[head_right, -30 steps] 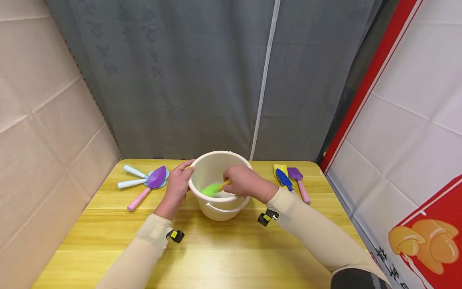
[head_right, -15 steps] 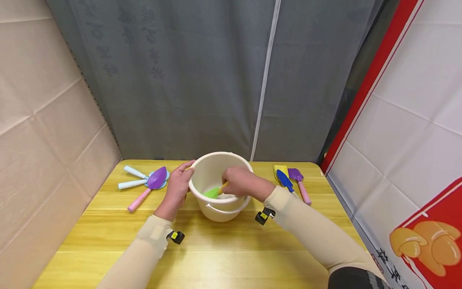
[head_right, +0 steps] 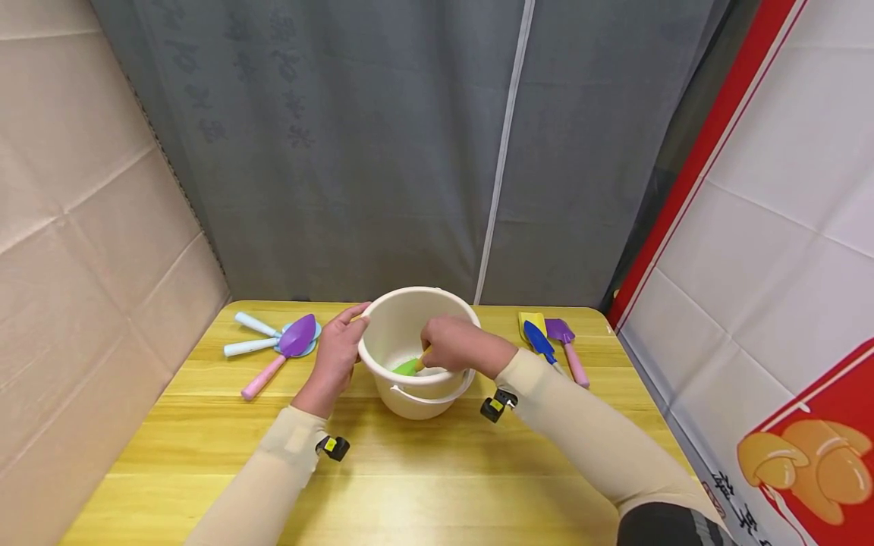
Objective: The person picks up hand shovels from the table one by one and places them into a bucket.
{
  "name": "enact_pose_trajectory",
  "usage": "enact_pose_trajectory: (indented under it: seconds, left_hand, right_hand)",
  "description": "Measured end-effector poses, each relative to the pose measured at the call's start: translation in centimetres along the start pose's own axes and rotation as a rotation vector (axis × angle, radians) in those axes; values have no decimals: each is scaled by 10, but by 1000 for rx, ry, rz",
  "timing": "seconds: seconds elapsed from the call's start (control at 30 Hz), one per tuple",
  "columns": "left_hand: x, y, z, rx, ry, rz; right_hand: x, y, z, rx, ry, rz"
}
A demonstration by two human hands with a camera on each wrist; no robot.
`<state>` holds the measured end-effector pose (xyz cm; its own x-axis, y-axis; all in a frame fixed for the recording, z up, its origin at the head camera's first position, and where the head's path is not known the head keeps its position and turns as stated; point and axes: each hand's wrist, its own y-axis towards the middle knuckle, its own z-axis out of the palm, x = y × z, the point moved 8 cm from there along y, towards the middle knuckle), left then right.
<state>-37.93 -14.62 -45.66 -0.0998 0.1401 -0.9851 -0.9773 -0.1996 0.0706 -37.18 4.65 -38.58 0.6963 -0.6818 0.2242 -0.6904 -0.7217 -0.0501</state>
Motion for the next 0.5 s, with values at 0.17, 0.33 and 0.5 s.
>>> enact_pose_trajectory:
  seconds: [0.17,0.33,0.5]
  left_hand:
    - [-1,-2,1,5,6,2]
    - [-1,-2,0,1,3,5]
    - [-1,-2,0,5,2,6]
  right_hand:
    - [2,0,-1,13,-5,5]
    - [1,0,0,25,-17,16]
    - [-2,2,3,41,-40,40]
